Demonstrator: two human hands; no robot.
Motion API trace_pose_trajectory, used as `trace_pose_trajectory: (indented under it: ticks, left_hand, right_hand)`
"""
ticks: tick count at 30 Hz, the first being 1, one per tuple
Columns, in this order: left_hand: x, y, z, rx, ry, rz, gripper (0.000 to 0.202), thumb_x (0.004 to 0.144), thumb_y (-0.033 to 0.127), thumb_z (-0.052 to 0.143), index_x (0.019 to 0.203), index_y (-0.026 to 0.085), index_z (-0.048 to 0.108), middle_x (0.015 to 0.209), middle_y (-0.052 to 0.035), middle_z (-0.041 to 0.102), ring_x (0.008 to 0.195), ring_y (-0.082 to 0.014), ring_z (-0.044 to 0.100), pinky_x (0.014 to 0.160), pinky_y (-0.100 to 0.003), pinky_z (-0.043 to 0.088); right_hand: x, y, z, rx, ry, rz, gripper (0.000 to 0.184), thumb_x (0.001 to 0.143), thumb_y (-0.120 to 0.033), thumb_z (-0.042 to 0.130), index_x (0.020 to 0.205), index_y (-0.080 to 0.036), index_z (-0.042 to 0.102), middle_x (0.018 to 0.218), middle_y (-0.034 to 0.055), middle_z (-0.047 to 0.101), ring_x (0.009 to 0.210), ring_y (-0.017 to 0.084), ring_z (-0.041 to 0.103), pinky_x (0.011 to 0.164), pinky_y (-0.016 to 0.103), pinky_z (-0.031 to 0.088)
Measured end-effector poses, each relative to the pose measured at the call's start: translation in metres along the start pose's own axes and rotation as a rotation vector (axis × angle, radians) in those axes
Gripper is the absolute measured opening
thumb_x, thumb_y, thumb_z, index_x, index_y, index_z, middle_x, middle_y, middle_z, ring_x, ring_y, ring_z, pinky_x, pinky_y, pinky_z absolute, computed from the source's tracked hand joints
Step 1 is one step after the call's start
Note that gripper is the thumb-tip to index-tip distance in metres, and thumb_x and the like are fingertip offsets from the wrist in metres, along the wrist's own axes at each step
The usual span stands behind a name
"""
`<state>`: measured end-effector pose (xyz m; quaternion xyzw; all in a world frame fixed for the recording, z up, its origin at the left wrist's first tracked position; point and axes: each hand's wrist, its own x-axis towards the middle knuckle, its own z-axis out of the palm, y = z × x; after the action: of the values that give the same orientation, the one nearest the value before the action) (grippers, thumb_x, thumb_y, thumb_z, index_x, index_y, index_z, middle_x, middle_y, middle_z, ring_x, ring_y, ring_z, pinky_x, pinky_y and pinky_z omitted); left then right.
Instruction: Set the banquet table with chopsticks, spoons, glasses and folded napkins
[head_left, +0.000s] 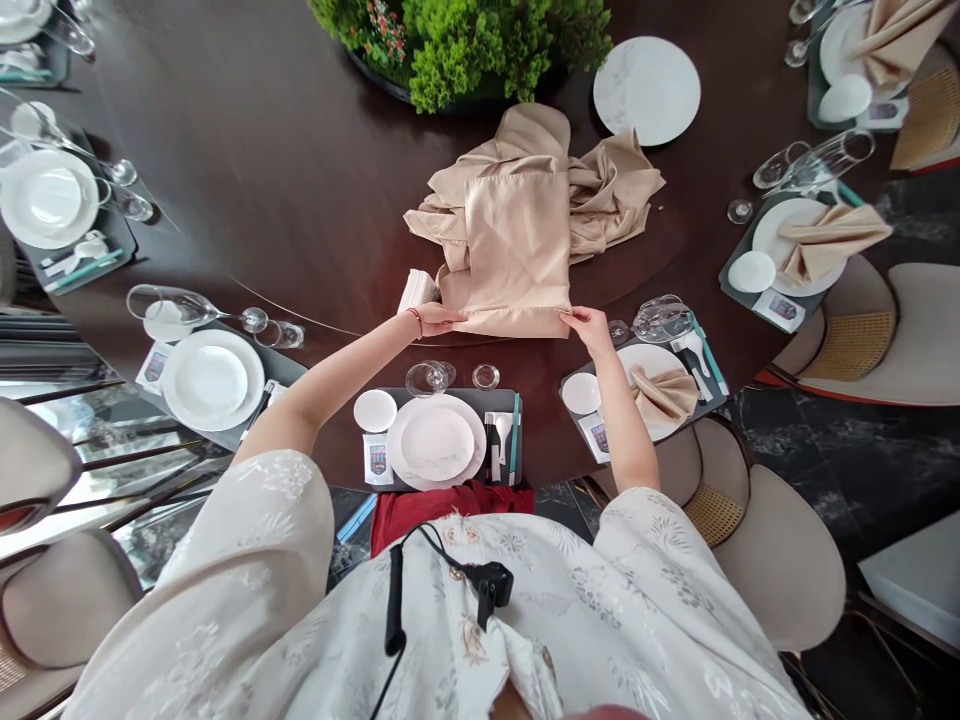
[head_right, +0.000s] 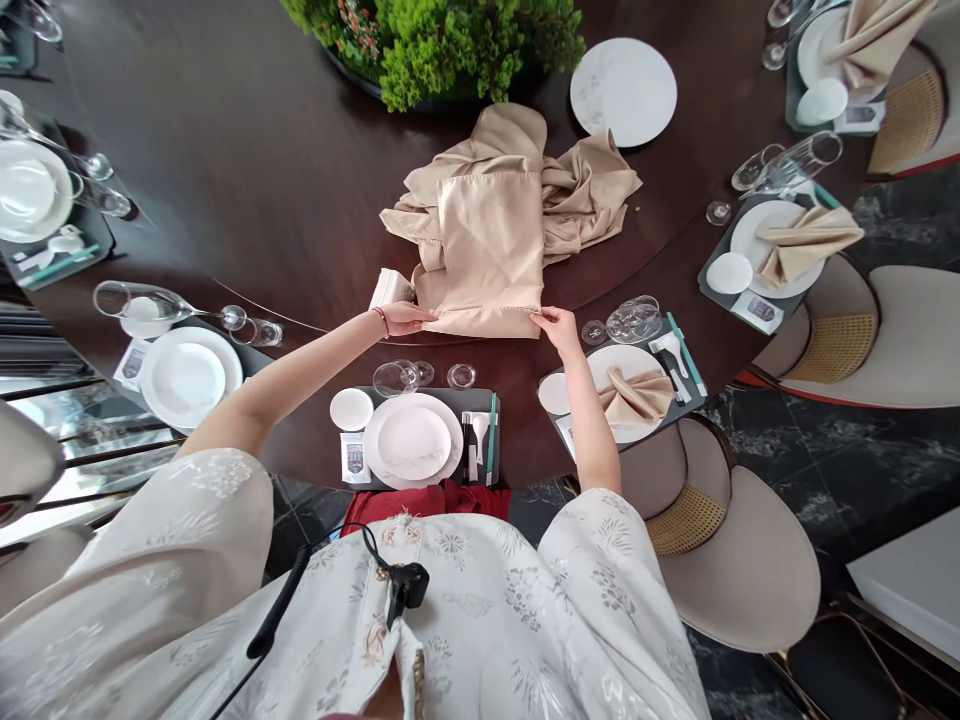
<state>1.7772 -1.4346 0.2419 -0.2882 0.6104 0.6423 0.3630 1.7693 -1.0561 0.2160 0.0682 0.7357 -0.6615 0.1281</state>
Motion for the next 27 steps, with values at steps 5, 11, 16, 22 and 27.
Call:
trace_pose_trajectory:
  ticks: [5,11,16,22,27]
  left_hand:
    - [-0.018,0.010,-0.006,0.128,0.091,0.439,0.022,0.070,0.017,0.089,0.080,0.013,0.069,0.100,-0.0093,0.071,0.102,-0.0212,0.070,0.090,-0.033,0.059]
    - [-0.017,0.025,-0.010,0.272,0.310,0.732,0.028,0.076,0.032,0.084,0.083,0.017,0.062,0.125,-0.0121,0.063,0.129,-0.0311,0.059,0.096,-0.037,0.055]
    - [0.004,0.013,0.009,0.147,0.240,0.530,0.032,0.074,0.027,0.083,0.081,0.019,0.053,0.091,-0.0040,0.063,0.103,-0.0228,0.066,0.091,-0.036,0.057]
    - [0.023,-0.006,0.026,0.054,0.301,0.051,0.031,0.071,0.023,0.080,0.084,0.021,0.052,0.086,-0.0001,0.058,0.086,-0.0179,0.061,0.079,-0.046,0.063]
    - [0.036,-0.017,0.022,0.080,0.303,0.054,0.030,0.068,0.023,0.084,0.081,0.020,0.058,0.076,0.0008,0.058,0.080,-0.0163,0.062,0.077,-0.036,0.061]
  right_hand:
    - [0.004,-0.004,-0.003,-0.082,0.072,-0.208,0.046,0.072,-0.061,0.085,0.085,-0.018,0.076,0.096,0.0062,0.072,0.095,0.021,0.069,0.095,0.039,0.058]
    - [0.012,0.005,-0.002,-0.195,0.250,-0.392,0.041,0.089,-0.059,0.071,0.098,-0.019,0.073,0.131,0.0125,0.062,0.135,0.029,0.055,0.112,0.047,0.050]
    - [0.018,0.038,0.031,-0.064,0.352,-0.140,0.044,0.094,-0.060,0.058,0.105,-0.018,0.068,0.110,0.0115,0.070,0.114,0.025,0.064,0.102,0.041,0.054]
    - [0.001,0.072,0.076,-0.234,0.496,0.119,0.037,0.095,-0.054,0.053,0.092,-0.019,0.065,0.087,0.0092,0.071,0.087,0.023,0.066,0.089,0.035,0.055]
    - [-0.015,0.084,0.083,-0.334,0.518,0.181,0.038,0.094,-0.053,0.053,0.101,-0.018,0.068,0.088,0.0088,0.071,0.087,0.023,0.066,0.091,0.035,0.053]
